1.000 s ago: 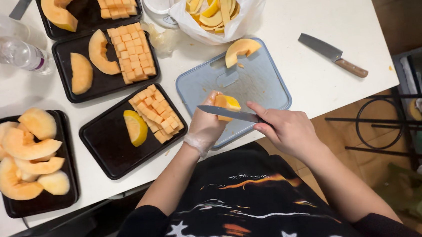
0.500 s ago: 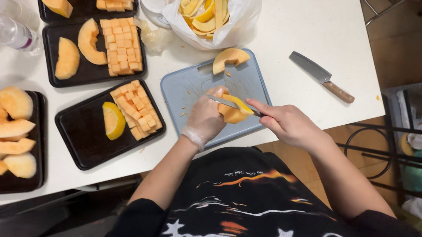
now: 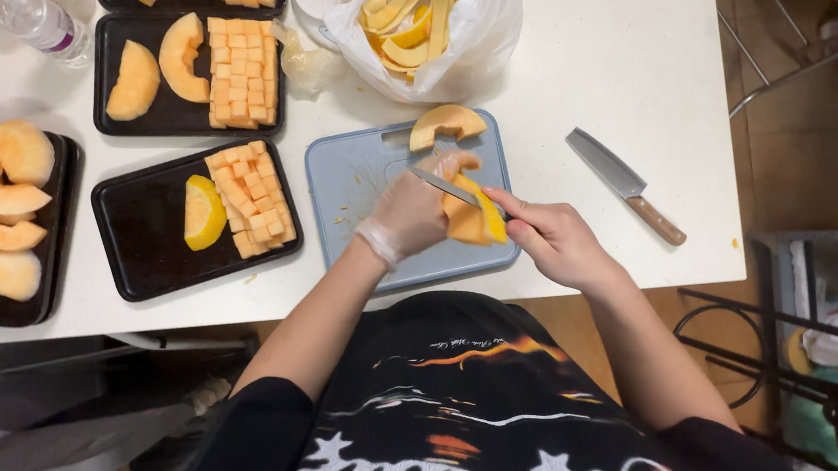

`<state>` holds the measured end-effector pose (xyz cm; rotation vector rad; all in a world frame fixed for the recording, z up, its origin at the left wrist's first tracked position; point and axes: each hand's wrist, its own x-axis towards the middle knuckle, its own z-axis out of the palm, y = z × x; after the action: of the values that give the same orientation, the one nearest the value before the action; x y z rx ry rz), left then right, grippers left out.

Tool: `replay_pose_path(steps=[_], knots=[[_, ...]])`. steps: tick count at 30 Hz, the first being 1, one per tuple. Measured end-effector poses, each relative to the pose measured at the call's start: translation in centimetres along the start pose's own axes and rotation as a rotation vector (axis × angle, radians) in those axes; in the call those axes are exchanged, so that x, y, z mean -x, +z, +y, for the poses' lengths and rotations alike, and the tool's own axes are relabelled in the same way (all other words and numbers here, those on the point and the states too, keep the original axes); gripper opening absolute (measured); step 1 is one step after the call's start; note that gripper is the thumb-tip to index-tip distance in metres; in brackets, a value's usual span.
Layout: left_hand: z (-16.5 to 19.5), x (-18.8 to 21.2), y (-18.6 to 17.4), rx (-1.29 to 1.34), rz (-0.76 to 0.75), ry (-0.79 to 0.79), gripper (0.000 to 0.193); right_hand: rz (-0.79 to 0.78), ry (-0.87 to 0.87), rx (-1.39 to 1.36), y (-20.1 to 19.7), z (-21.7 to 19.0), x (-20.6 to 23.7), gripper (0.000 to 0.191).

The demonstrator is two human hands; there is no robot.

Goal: The person peels the rind from melon slices with a small paring knife, trimming the flesh over a cutting board. They place peeled pieces onto trays, drop rind into a plastic bag, briefly step away, then wipe the cutting board with a tissue.

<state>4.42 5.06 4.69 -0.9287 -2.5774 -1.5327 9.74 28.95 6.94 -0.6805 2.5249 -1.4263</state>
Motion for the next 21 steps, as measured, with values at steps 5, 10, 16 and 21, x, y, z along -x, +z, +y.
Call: replay_pose_path(steps=[5,10,16,21], knots=[[-1.7,0.5,1.7,0.033,0.070,-0.131,0.045,0.078,0.060,0.210,-0.5,-1.8,-0.4,0.043],[-3.9,3.2,3.6,0.713,-0.110,-0.581,0.042,-0.030,0.140,0.373,0.2,-3.3,-1.4,0.042],[-5.2,4.1,3.0,0.619,-0.020,-0.318,0.022,-0.086,-0.015,0.363,1.3,-4.4,-1.6,0.046],[-3.9,4.4,0.0,0.322,0.182,-0.384,0.023,-0.115,0.157,0.401,1.4,-5.1,-1.6,0.051]])
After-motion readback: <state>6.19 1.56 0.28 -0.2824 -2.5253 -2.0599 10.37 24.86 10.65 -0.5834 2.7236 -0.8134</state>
